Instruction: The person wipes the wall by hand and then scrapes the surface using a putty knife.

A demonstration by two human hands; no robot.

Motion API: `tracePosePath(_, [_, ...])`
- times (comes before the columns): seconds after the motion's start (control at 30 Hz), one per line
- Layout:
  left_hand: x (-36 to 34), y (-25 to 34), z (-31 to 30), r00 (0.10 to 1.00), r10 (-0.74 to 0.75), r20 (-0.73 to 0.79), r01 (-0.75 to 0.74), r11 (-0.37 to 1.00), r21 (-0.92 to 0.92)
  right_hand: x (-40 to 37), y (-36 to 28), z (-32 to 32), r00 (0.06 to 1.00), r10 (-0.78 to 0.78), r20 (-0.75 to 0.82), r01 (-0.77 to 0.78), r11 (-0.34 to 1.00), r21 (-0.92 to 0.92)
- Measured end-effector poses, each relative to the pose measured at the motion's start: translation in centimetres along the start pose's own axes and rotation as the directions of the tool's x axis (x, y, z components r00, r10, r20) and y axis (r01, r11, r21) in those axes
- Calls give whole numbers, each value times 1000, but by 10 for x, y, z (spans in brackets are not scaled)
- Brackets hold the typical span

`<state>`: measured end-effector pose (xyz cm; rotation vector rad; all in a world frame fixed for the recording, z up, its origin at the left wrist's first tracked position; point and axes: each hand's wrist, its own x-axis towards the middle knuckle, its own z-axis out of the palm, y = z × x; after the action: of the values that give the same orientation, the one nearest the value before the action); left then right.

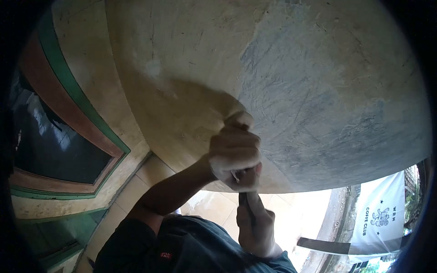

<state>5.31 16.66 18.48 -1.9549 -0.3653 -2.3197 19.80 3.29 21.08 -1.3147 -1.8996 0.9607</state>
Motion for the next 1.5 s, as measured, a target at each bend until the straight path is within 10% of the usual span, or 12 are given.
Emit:
tracePosePath(0.17, [4,-17,-25,1000,-6,-23,5,999,-54,34,16,29,974,-224,37,225,973,-43])
tracePosePath(0.4, [6,-2,-10,998,50,39,-46,995,-94,6,0,14,998,-61,21,62,997,-43])
tracePosePath(1.5, [7,-38,-43,999,8,-43,-8,1000,-2,61,16,39,978,-199,69,195,979,54])
